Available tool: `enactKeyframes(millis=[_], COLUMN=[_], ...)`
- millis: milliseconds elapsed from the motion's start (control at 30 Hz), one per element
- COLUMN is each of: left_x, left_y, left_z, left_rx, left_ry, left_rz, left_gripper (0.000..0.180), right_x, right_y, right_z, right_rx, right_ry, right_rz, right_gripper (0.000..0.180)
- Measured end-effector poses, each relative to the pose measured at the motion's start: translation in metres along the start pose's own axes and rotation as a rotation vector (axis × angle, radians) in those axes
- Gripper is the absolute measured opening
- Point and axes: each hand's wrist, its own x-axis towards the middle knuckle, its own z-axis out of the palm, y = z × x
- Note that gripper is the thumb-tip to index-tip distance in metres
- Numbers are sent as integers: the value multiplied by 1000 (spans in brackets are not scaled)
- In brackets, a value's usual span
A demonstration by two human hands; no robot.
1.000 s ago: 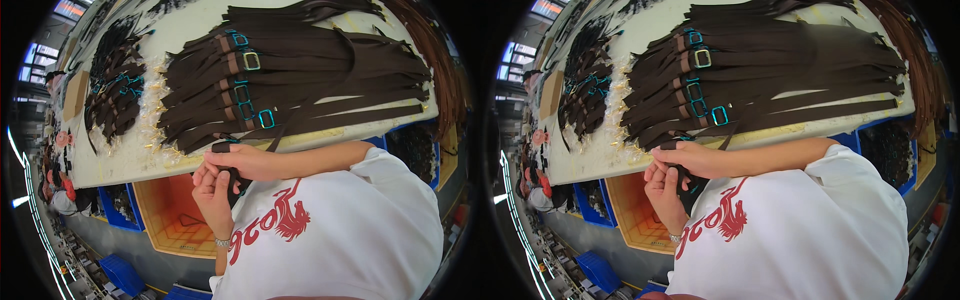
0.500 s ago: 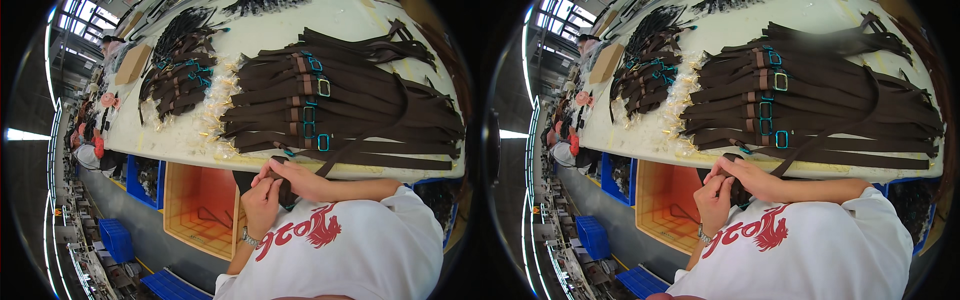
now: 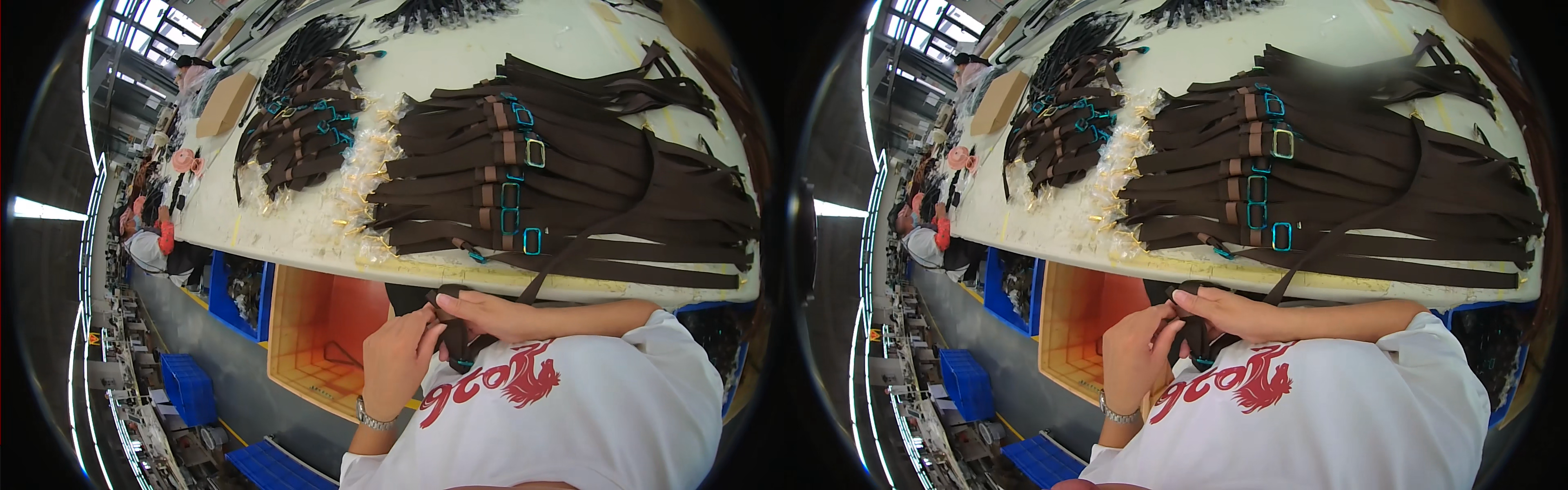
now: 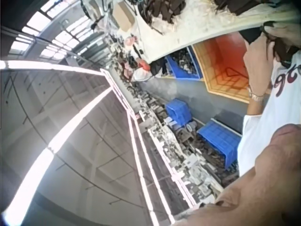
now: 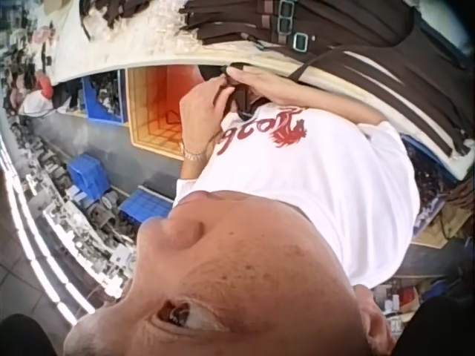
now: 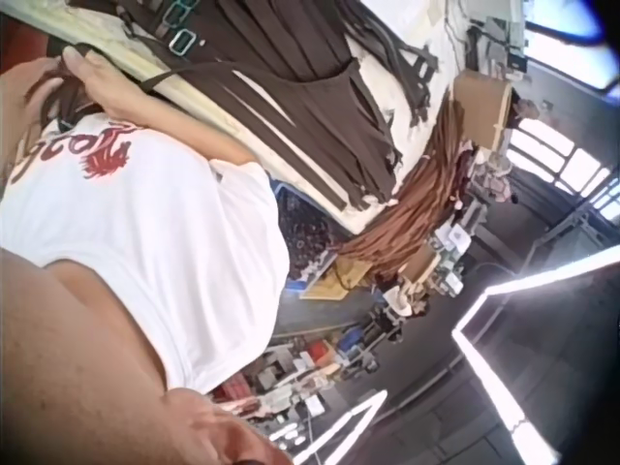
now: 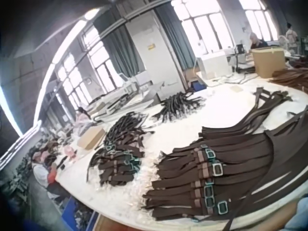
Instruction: The person assembles brown fabric belts by threading the strap through a metal buckle and folding the end to secure it. The person handles the belts one at a time, performing the same threading and folding action repeatedly on a workbench in a factory setting.
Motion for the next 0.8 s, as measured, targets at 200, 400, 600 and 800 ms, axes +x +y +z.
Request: enactKeyframes(millis=[200,400,600,800], left_x=[6,1,-8,-31], left_y=[-12,-34,-51,-45], left_z=[-33,-42,-35,-4], left_rx=[22,194,-569,-1569], left_ry=[-31,-288,-311,-24], left_rz=[181,461,-112,-721], left_gripper=[44,33,17,27], right_x=[13,18,12,-27], right_y=[-5,-10,-22,-51], right_z=[7,-3,-10,19], right_rx=[-191,-113,-635,-1069], right_ry=[-173,-413,-342,277], right_rz=[-48,179,50,-444], right_gripper=[76,72,48,38])
